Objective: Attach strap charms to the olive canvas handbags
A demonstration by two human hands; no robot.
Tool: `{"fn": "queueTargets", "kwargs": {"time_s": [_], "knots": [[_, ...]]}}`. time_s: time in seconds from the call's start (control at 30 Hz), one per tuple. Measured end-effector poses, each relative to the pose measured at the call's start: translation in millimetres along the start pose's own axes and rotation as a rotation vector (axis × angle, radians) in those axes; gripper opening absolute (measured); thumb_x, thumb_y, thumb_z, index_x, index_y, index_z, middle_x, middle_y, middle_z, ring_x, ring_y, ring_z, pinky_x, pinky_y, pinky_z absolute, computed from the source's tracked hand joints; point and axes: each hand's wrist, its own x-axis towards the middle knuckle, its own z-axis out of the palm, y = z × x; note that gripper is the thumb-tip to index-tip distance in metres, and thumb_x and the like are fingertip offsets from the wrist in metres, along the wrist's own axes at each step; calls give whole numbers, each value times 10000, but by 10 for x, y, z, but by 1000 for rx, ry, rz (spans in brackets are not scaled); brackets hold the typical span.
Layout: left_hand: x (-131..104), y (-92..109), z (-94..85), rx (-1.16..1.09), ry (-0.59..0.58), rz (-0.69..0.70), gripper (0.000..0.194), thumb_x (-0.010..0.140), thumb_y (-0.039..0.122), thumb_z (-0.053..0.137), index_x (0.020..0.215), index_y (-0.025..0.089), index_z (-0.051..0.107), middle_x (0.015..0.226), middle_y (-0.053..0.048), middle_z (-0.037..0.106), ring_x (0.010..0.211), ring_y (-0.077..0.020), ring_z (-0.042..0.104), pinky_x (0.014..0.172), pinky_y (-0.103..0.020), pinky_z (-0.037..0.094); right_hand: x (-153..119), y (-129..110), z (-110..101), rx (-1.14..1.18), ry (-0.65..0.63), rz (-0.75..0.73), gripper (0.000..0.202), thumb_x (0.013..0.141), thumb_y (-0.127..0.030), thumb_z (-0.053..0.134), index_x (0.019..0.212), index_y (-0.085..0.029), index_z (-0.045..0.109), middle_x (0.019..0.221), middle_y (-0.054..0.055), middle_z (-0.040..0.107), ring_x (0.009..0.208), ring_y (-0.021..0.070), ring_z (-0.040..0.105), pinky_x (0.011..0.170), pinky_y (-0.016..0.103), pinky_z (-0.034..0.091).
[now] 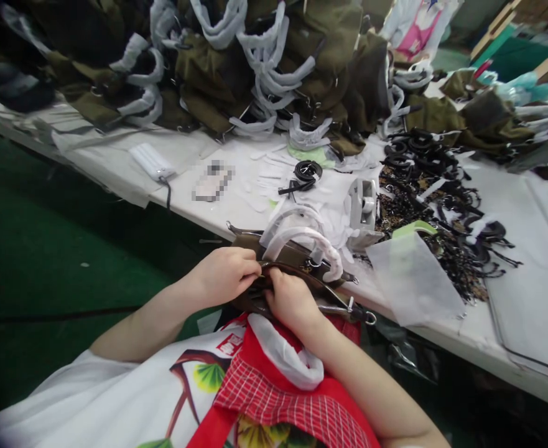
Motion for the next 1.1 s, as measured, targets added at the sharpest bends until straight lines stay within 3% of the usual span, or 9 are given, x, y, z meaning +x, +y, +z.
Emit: {"fn": "queueTargets", "kwargs": {"time_s": [0.17, 0.4, 0.5, 0.63, 0.73, 0.83, 0.97, 1.1], "knots": [[115, 83, 21, 131, -120, 8, 234, 875, 202, 533, 760, 184, 736, 842, -66, 649, 819, -217, 630, 717, -323, 477, -37, -6, -3, -2, 13, 36, 229, 868, -191, 572, 1097, -174, 576, 1055, 69, 720, 952, 206, 683, 811, 268, 460], [181, 67, 115, 114, -153, -26, 193, 846, 203, 577, 786, 192, 760, 834, -68, 639, 828, -206, 621, 755, -316, 486, -92, 14, -67, 15, 107, 70, 192, 876, -181, 565, 1062, -199, 611, 1010, 35, 719, 930, 176, 668, 817, 259, 448], [157, 57, 103, 98, -97, -48, 153, 799, 255, 661, 906, 224, 766, 904, -74, 617, 898, -239, 606, 806, -344, 495, -127, 34, -85, -44, 105, 108, 127, 882, -236, 575, 970, -199, 659, 959, 47, 730, 903, 196, 676, 807, 278, 461], [101, 21, 117, 66, 27, -86, 254, 822, 204, 613, 1032, 263, 745, 1194, -110, 566, 1138, -290, 547, 976, -403, 448, -120, 73, -81, -125, 27, 188, 256, 909, -371, 550, 904, -172, 711, 895, 103, 750, 838, 244, 702, 761, 319, 491], [98, -47, 195, -39, -89, -74, 366, 868, 172, 510, 1177, 264, 683, 1116, -99, 637, 1027, -248, 624, 906, -362, 485, -65, 119, -44, -87, -4, 201, 298, 889, -404, 576, 902, -145, 722, 916, 136, 751, 848, 258, 707, 754, 324, 504], [121, -103, 276, -103, -169, -12, 410, 854, 148, 489, 1199, 274, 672, 1011, -69, 695, 923, -220, 665, 818, -316, 504, -5, 166, 36, 186, -99, 234, 245, 903, -336, 564, 948, -142, 708, 870, 106, 751, 764, 205, 701, 683, 280, 513], [140, -96, 326, -28, -178, 12, 320, 850, 157, 483, 1008, 226, 753, 953, -94, 705, 883, -238, 675, 790, -338, 511, 22, 184, 203, 827, -308, 373, 215, 945, -182, 452, 933, -139, 662, 640, 4, 676, 441, 94, 545, 452, 196, 424], [164, -79, 314, 13, -207, 2, 268, 843, 180, 518, 926, 202, 772, 972, -103, 715, 891, -234, 683, 806, -330, 517, 35, 183, 364, 1304, -223, 561, 260, 964, -152, 425, 787, -136, 615, 579, -17, 613, 390, 57, 467, 388, 159, 330]]}}
